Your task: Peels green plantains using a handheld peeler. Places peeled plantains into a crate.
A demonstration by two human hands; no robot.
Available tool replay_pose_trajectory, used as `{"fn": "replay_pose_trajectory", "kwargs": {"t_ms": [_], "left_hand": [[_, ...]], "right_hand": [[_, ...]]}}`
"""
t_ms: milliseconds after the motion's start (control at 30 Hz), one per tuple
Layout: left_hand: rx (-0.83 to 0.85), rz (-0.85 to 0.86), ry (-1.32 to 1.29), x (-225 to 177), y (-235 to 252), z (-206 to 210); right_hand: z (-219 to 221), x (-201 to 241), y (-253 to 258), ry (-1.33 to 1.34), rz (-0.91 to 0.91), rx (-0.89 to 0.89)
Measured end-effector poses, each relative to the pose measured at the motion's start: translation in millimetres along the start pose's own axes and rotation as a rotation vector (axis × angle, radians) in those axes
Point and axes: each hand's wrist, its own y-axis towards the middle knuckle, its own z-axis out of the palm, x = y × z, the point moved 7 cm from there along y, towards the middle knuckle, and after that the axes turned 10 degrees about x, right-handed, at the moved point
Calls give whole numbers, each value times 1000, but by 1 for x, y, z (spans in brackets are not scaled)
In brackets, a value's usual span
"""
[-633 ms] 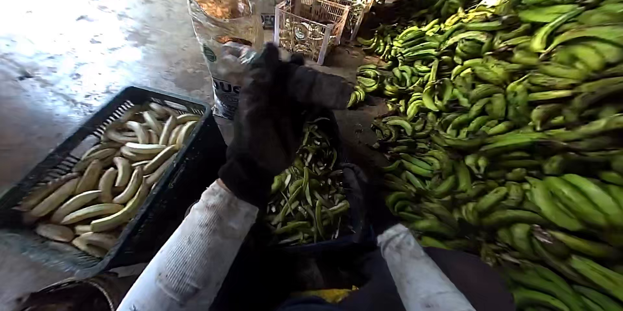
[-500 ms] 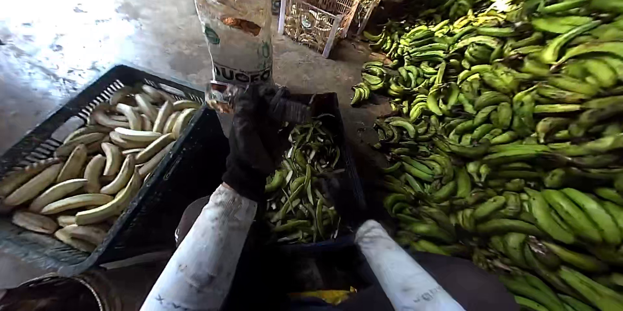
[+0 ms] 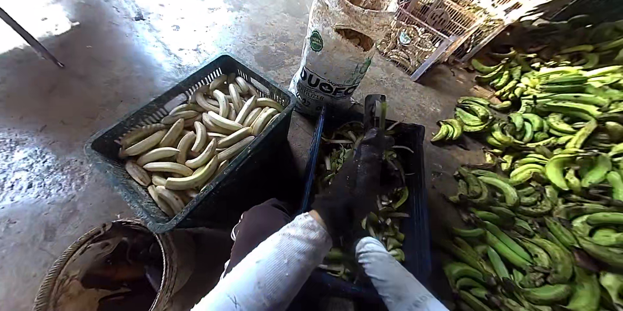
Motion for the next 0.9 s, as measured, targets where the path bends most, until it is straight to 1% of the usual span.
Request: {"fn": "replay_pose_trajectory", "kwargs": {"t_ms": [33,67,167,233,267,300,333,367,433,500,533,600,667,700,733,767,833,867,900], "left_hand": [[-8,-4,79,1,-2,-5],[-17,-7,162,4,-5,-10],[-80,-46,327,13,-11,-18],[-82,-96,440,17,-14,-14],[-73,-98,455,22,-15,-8],[-57,-93,453,29,-16,0],[-27,-91,451,36,-19,11],[4,-92,464,44,-24,21],[63,-108,516,62,-38,40],[121,-103,515,78,-48,57],[154,-72,486,82,-51,67],[224,60,393,70,-55,92],[274,196,273,50,-55,118],[282,220,253,44,-54,128],[265,190,287,48,-53,131],[231,78,366,62,-50,127],[225,-305,509,115,-48,101],[230,-443,510,137,-51,88],[227,-519,472,152,-52,80]], "right_hand": [[-19,-8,1,149,34,184],[-37,-18,-2,371,-28,139],[-100,-52,-45,1067,-227,-30],[-137,-75,-67,1512,-446,-116],[-157,-80,-75,1685,-546,-130],[-174,-85,-81,1787,-609,-160],[-187,-93,-85,1825,-635,-228],[-200,-102,-90,1783,-607,-324],[-221,-116,-108,1585,-448,-527],[-238,-120,-131,1370,-308,-642],[-244,-121,-142,1260,-267,-659],[-249,-125,-156,1100,-217,-651],[-251,-128,-162,1034,-237,-642],[-251,-129,-164,1027,-263,-635],[-251,-130,-166,1029,-284,-635],[-252,-131,-169,1044,-306,-635],[-254,-130,-174,1115,-355,-617],[-256,-131,-173,1198,-397,-604],[-258,-134,-169,1299,-449,-586]]}}
